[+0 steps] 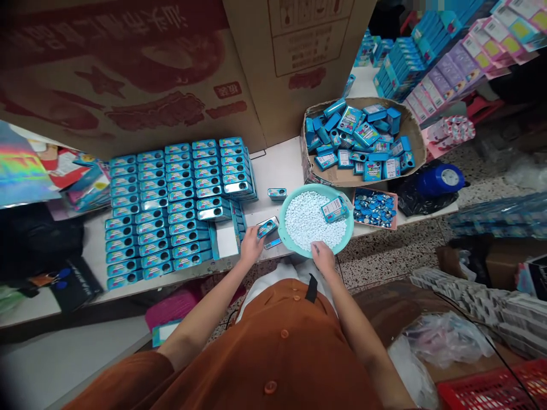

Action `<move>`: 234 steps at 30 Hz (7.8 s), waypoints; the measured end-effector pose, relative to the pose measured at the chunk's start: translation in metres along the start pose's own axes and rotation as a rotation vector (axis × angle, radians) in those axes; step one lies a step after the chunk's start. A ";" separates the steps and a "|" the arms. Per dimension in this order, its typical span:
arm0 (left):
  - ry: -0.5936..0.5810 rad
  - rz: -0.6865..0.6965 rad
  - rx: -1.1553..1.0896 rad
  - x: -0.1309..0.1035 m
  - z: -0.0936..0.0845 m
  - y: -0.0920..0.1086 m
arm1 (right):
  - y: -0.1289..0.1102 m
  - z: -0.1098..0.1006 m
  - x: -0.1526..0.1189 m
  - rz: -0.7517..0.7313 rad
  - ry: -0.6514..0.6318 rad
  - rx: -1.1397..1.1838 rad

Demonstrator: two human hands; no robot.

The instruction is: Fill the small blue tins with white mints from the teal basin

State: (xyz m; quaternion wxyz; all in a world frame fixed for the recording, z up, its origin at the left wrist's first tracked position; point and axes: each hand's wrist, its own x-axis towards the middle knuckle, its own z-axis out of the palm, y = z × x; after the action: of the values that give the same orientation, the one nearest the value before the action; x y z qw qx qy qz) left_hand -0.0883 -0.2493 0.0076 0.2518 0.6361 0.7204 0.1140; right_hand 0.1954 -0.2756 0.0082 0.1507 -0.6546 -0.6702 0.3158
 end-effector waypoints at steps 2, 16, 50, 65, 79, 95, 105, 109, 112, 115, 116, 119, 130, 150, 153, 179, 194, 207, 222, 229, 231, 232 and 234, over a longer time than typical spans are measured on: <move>-0.014 -0.017 -0.009 -0.001 0.008 -0.003 | -0.001 0.000 -0.002 0.002 -0.001 -0.008; -0.117 0.050 -0.254 -0.096 0.015 -0.032 | 0.001 0.000 -0.015 0.010 0.084 -0.007; 0.230 -0.077 -0.216 -0.051 -0.004 -0.002 | 0.022 -0.002 0.000 -0.025 0.029 -0.004; 0.340 -0.089 -0.295 -0.010 -0.050 0.053 | 0.051 -0.011 0.023 -0.202 0.109 -0.162; 0.154 0.157 -0.049 0.008 -0.036 0.105 | 0.051 -0.010 0.022 -0.186 0.116 -0.142; 0.183 0.073 -0.055 -0.005 -0.031 0.096 | 0.049 -0.014 0.021 -0.181 0.084 -0.178; 0.300 -0.282 -0.318 -0.032 -0.016 0.071 | 0.051 -0.012 0.020 -0.147 0.093 -0.152; 0.384 -0.379 -0.308 -0.030 -0.009 0.061 | 0.052 -0.010 0.021 -0.153 0.096 -0.182; 0.400 -0.399 -0.266 -0.026 -0.006 0.055 | 0.051 -0.010 0.021 -0.127 0.088 -0.207; 0.340 -0.418 -0.229 -0.021 0.000 0.045 | 0.050 -0.010 0.020 -0.110 0.081 -0.198; 0.310 -0.415 -0.219 -0.019 0.003 0.041 | 0.049 -0.010 0.020 -0.108 0.082 -0.194; 0.238 -0.368 -0.203 -0.011 0.013 0.026 | 0.049 -0.010 0.020 -0.110 0.088 -0.186; 0.125 -0.163 -0.351 0.016 0.029 -0.011 | 0.048 -0.014 0.020 -0.151 0.108 -0.263; 0.269 0.003 -0.155 -0.033 0.017 -0.014 | 0.048 -0.014 0.022 -0.149 0.131 -0.267; 0.274 -0.002 -0.161 -0.041 0.018 -0.016 | 0.049 -0.013 0.022 -0.153 0.134 -0.269; 0.184 -0.174 -0.388 0.012 0.021 -0.005 | 0.044 -0.012 0.022 -0.139 0.122 -0.255; 0.324 0.251 -0.201 -0.001 -0.050 0.081 | 0.039 -0.013 0.021 -0.111 0.135 -0.255; 0.255 0.280 -0.136 -0.003 -0.037 0.076 | 0.040 -0.014 0.020 -0.110 0.141 -0.247; 0.370 -0.189 -0.701 -0.030 -0.006 0.039 | 0.043 -0.012 0.020 -0.117 0.140 -0.247; 0.376 -0.244 -0.656 -0.032 0.001 0.018 | 0.042 -0.013 0.021 -0.115 0.134 -0.251; 0.381 -0.274 -0.624 -0.030 0.005 0.014 | 0.042 -0.013 0.021 -0.114 0.130 -0.251; 0.381 -0.284 -0.599 -0.028 0.006 0.013 | 0.042 -0.013 0.021 -0.113 0.128 -0.251; 0.365 -0.287 -0.541 -0.025 0.010 0.011 | 0.040 -0.014 0.021 -0.107 0.124 -0.250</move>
State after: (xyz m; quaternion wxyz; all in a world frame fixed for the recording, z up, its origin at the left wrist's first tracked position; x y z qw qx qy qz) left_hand -0.0726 -0.2731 0.0098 0.2917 0.4077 0.7793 0.3760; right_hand 0.2336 -0.2542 -0.0108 0.1256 -0.6498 -0.7277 0.1802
